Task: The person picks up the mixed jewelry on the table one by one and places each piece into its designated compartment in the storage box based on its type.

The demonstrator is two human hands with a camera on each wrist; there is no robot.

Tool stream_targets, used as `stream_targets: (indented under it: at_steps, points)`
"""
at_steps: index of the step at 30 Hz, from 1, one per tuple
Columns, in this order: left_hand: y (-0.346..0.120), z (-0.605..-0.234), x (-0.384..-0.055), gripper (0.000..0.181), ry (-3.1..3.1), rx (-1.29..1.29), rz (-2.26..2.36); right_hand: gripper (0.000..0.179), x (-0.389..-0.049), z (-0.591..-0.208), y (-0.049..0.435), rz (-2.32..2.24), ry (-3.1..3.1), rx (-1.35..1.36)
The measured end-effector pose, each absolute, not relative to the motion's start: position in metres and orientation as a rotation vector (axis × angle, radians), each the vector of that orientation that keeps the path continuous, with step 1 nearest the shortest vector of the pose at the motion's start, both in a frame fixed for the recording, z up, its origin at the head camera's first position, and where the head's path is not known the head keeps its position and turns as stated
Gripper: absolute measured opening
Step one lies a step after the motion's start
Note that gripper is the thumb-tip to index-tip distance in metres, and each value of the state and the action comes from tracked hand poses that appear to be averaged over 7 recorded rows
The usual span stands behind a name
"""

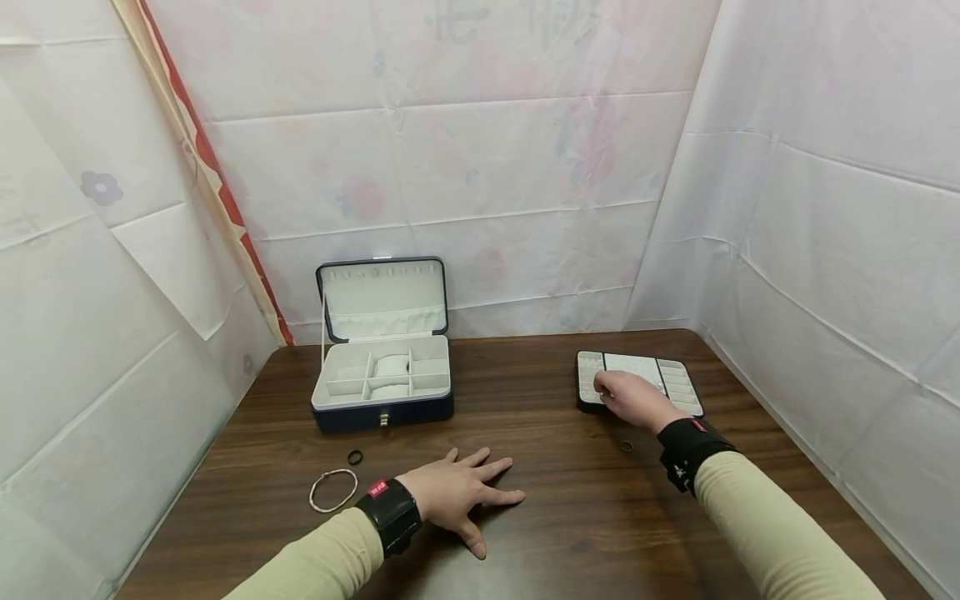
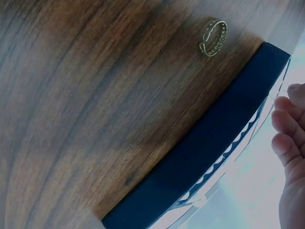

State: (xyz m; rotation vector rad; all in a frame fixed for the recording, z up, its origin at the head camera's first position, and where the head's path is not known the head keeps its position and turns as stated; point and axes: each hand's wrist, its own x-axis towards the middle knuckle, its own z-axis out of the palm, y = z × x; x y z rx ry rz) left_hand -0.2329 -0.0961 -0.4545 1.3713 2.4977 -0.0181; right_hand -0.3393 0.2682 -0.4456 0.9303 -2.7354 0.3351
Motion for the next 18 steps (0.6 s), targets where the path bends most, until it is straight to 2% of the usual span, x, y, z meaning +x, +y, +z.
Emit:
stream_targets:
  at_steps: [13, 18]
  points:
    - [-0.096, -0.452, -0.232, 0.088, 2.488, 1.353, -0.009, 0.018, -0.344, -0.45, 0.285, 0.431, -2.776, 0.774]
    - [-0.096, -0.451, -0.231, 0.088, 2.485, 1.346, -0.007, 0.014, -0.345, -0.451, 0.291, 0.438, -2.777, 0.732]
